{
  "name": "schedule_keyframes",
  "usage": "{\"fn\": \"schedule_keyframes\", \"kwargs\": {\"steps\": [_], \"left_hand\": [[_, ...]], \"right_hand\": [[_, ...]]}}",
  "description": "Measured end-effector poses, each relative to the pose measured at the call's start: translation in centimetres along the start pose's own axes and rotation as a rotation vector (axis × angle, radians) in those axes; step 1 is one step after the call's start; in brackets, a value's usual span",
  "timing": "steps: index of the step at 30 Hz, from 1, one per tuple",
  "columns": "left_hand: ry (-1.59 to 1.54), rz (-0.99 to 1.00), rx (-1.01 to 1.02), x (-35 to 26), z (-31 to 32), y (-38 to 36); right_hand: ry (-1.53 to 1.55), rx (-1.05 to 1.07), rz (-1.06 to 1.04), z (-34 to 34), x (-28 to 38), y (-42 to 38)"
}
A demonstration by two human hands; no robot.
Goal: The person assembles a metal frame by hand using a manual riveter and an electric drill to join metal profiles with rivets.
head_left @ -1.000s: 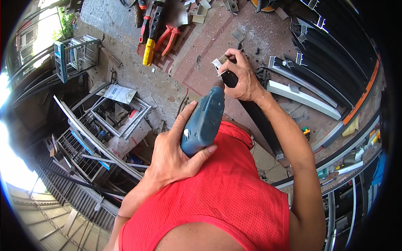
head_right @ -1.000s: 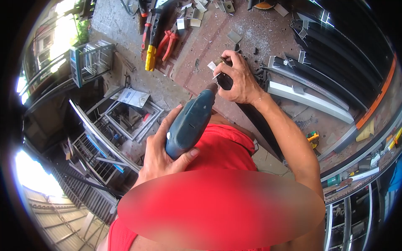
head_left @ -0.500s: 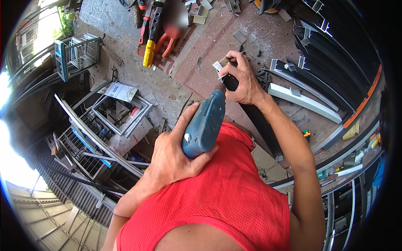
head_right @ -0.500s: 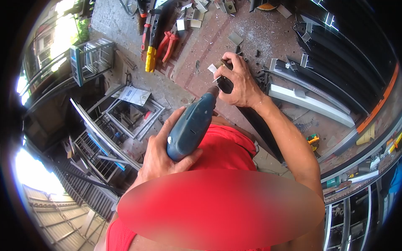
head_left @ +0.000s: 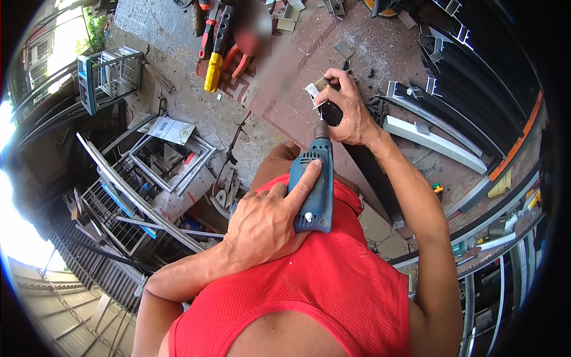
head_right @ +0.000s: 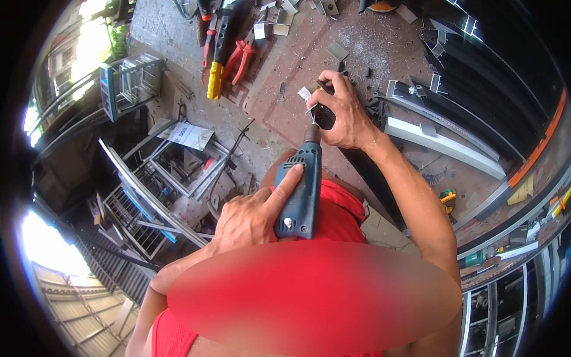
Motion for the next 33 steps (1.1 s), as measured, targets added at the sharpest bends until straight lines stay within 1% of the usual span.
{"fn": "schedule_keyframes", "kwargs": {"steps": [8, 11, 14, 15, 18, 20, 22, 23, 24, 26, 28, 31, 33], "left_hand": [[-0.038, -0.030, -0.044, -0.3, 0.6, 0.0], [0.023, -0.023, -0.069, -0.3, 1.0, 0.6], [0.016, 0.019, -0.077, -0.9, -0.5, -0.8], [0.024, 0.101, -0.153, -1.2, -1.5, -1.8], [-0.043, 0.103, -0.327, 0.2, -4.7, -5.5], [0.049, 0.074, -0.554, 2.7, -6.5, -7.7], [0.187, 0.039, -0.845, 5.8, -8.8, -8.3], [0.164, -0.078, -0.892, 8.7, -10.0, -7.9], [0.128, -0.192, -0.929, 11.9, -11.1, -7.3], [0.217, -0.273, -1.035, 17.7, -13.5, -4.7], [0.242, -0.363, -1.104, 24.2, -15.4, -0.9], [0.295, -0.393, -1.177, 32.4, -18.1, 4.8], [0.325, -0.348, -1.233, 36.1, -20.2, 8.0]], "right_hand": [[-0.005, -0.001, -0.007, 0.0, 0.1, 0.0], [0.006, 0.002, -0.007, 0.0, 0.1, 0.1], [-0.001, 0.007, 0.001, 0.1, 0.0, -0.4], [-0.009, 0.009, 0.006, 0.1, -0.1, -0.4], [-0.057, 0.005, -0.011, -0.4, 0.5, -0.3], [-0.103, -0.027, 0.004, -0.7, 1.3, -0.7], [-0.148, -0.109, -0.008, -0.8, 1.9, -1.3], [-0.271, -0.136, 0.026, -1.0, 2.7, -1.9], [-0.318, -0.195, 0.061, -1.0, 3.0, -2.7], [-0.393, -0.246, 0.226, -0.9, 4.1, -4.0], [-0.462, -0.262, 0.313, -0.4, 4.8, -5.8], [-0.525, -0.349, 0.344, 0.8, 5.2, -8.7], [-0.566, -0.439, 0.351, 1.3, 4.7, -9.9]]}}
Point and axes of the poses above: each hand's wrist, its own y-axis towards the middle knuckle, its own z-axis out of the palm, x = y × z, the point moved 7 cm from there along y, towards the middle knuckle, and after that the axes turned 7 degrees about z, right-handed, at the moved point
